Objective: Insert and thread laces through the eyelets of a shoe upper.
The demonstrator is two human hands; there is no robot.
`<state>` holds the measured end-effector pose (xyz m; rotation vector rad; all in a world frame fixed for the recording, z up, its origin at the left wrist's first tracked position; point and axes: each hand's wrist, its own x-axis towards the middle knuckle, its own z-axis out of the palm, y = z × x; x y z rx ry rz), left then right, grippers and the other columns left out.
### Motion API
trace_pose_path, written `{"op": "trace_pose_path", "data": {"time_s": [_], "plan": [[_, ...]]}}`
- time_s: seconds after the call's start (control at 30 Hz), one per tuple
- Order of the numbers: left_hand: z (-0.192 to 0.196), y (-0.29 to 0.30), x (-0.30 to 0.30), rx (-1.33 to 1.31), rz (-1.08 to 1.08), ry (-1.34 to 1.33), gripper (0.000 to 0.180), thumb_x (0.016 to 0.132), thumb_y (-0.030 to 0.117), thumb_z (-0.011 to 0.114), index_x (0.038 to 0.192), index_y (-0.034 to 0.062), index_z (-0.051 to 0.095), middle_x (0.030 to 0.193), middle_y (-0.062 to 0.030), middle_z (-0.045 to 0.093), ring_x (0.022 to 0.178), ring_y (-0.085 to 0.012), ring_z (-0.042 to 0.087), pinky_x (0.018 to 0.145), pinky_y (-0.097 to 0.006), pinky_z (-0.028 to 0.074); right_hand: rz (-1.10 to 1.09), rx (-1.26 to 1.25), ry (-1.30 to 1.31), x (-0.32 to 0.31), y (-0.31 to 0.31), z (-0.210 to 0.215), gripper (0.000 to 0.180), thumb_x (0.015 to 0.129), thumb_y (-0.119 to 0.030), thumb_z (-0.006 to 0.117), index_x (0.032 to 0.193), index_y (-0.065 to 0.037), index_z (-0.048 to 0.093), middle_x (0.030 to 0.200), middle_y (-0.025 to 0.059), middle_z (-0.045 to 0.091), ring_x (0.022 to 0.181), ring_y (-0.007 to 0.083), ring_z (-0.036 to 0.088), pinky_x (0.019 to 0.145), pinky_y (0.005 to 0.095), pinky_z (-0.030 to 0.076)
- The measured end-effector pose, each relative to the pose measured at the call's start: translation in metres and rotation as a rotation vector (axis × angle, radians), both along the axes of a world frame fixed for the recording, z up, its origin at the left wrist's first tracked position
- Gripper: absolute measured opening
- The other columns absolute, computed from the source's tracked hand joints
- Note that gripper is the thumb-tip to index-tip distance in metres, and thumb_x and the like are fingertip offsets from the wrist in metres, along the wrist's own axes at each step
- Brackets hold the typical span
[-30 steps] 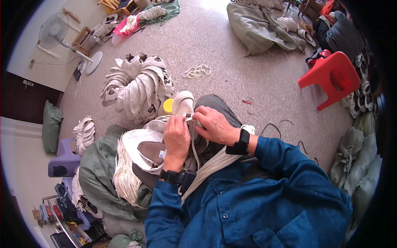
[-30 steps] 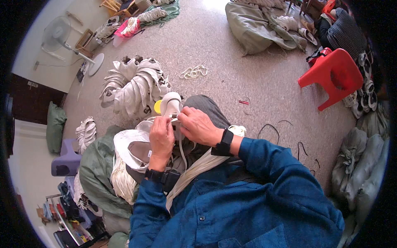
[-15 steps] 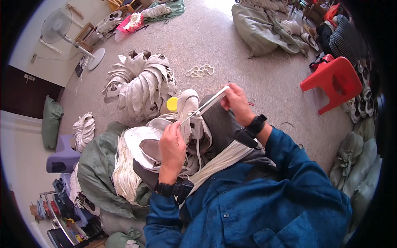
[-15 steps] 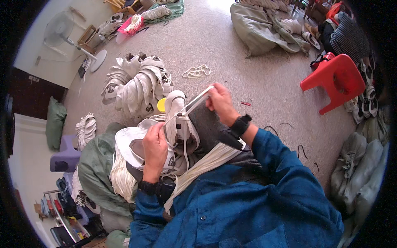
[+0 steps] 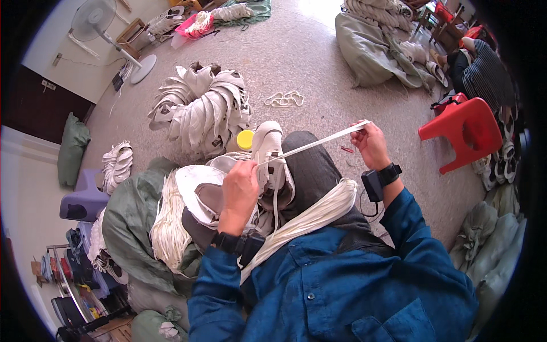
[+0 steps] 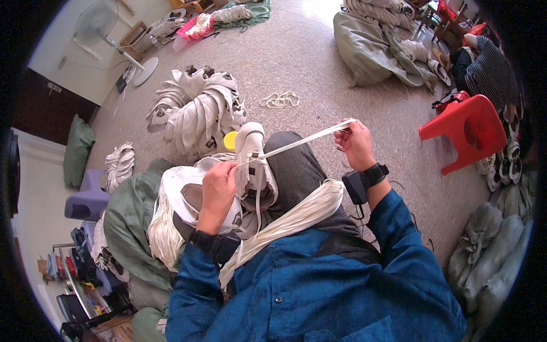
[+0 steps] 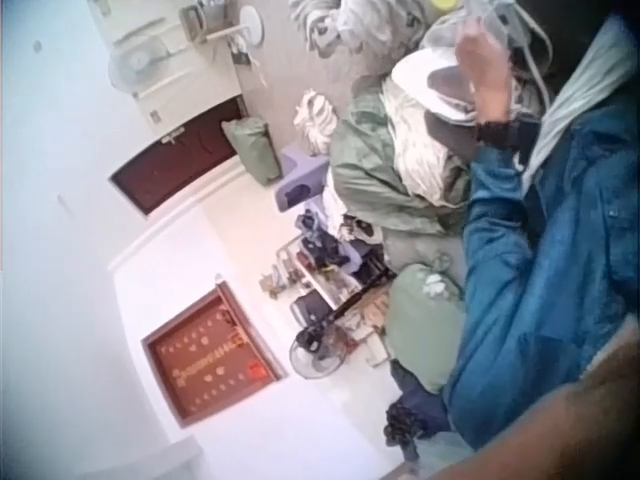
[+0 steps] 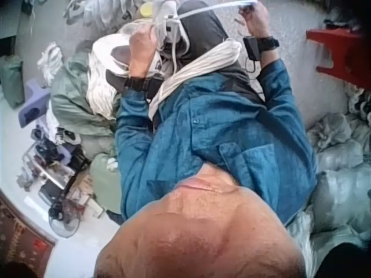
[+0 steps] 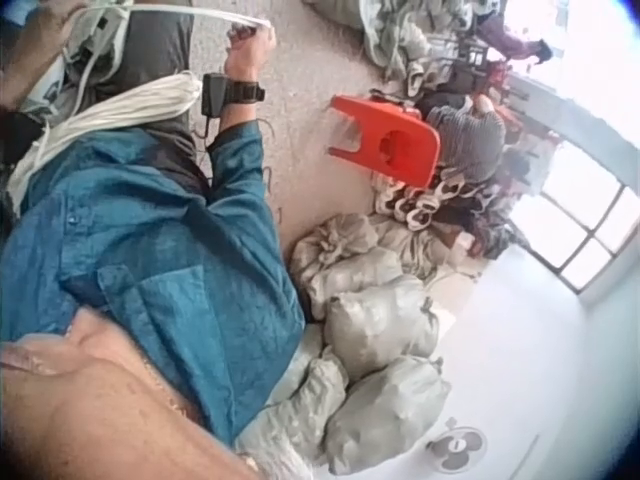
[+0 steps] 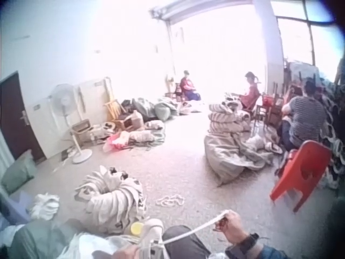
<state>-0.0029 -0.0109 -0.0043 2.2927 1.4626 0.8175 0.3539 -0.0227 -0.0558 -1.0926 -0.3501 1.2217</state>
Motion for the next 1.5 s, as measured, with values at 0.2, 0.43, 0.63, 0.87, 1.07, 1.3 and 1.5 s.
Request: {"op": "trace_pose_path", "data": {"time_s": [0.2,0.43,0.63,0.87,1.07,1.3,1.5], "plan": [[-0.001,0.012,0.010,-0.195,0.102,-0.207,0.009,0.090,0.008,0.067,0.089,-0.0004,0.066,0.078,-0.0081,0.066,0.064,-0.0171,0.061,0.059,-0.031,0.049,0.058,-0.027,-0.866,-0.016,-0.012,-0.010,0.024,0.095,-0.010,0.057,0.118,-0.004,0.059,0.103,0.0083,0.064,0.087,0.0162,0.062,0.071,0.0303,0.053],[-0.021,0.019,0.008,-0.503,0.079,-0.547,0.010,0.091,0.007,0.065,0.090,-0.0035,0.065,0.079,-0.0041,0.068,0.064,-0.0118,0.059,0.061,-0.030,0.051,0.718,0.197,-0.440,-0.115,-0.028,0.048,0.019,0.095,-0.008,0.054,0.109,0.001,0.063,0.100,0.0059,0.066,0.089,0.0133,0.064,0.075,0.0281,0.054],[-0.023,0.024,0.011,-0.207,0.096,-0.305,0.009,0.090,0.004,0.060,0.093,-0.0026,0.066,0.083,-0.0161,0.069,0.073,-0.0274,0.067,0.067,-0.038,0.052,0.836,0.140,-0.325,-0.176,-0.024,0.024,0.042,0.099,-0.007,0.049,0.140,0.001,0.043,0.122,0.0112,0.058,0.094,0.0156,0.065,0.082,0.0296,0.055],[-0.017,0.008,0.023,-0.038,0.043,0.056,0.015,0.087,0.012,0.064,0.098,0.0004,0.065,0.091,-0.0147,0.063,0.088,-0.0342,0.063,0.080,-0.044,0.050,0.742,-0.019,-0.094,-0.180,-0.020,0.033,0.047,0.096,-0.003,0.042,0.143,0.002,0.037,0.112,0.0142,0.061,0.084,0.0170,0.068,0.072,0.0283,0.057],[-0.014,-0.005,0.025,0.003,0.002,0.190,0.039,0.085,0.010,0.064,0.121,-0.0042,0.056,0.112,-0.0208,0.054,0.107,-0.0378,0.056,0.091,-0.045,0.047,0.948,-0.018,-0.189,-0.172,0.003,0.034,0.035,0.099,-0.005,0.039,0.133,0.000,0.045,0.088,0.0097,0.065,0.068,0.0150,0.068,0.061,0.0285,0.058],[-0.019,0.001,0.022,-0.106,0.027,0.154,0.032,0.081,0.004,0.060,0.113,-0.0032,0.059,0.107,-0.0210,0.056,0.105,-0.0388,0.056,0.090,-0.046,0.047,0.941,-0.062,-0.279,-0.175,0.005,0.031,0.030,0.101,-0.010,0.040,0.128,-0.001,0.051,0.088,0.0115,0.067,0.062,0.0167,0.068,0.054,0.0276,0.058],[-0.021,0.003,0.020,-0.085,-0.016,0.045,0.029,0.083,0.006,0.059,0.111,-0.0039,0.060,0.101,-0.0213,0.058,0.099,-0.0400,0.058,0.088,-0.047,0.047,0.842,-0.006,-0.515,-0.191,0.016,0.020,0.025,0.096,-0.013,0.044,0.091,0.002,0.062,0.062,0.0096,0.063,0.043,0.0183,0.061,0.040,0.0313,0.052]]}}
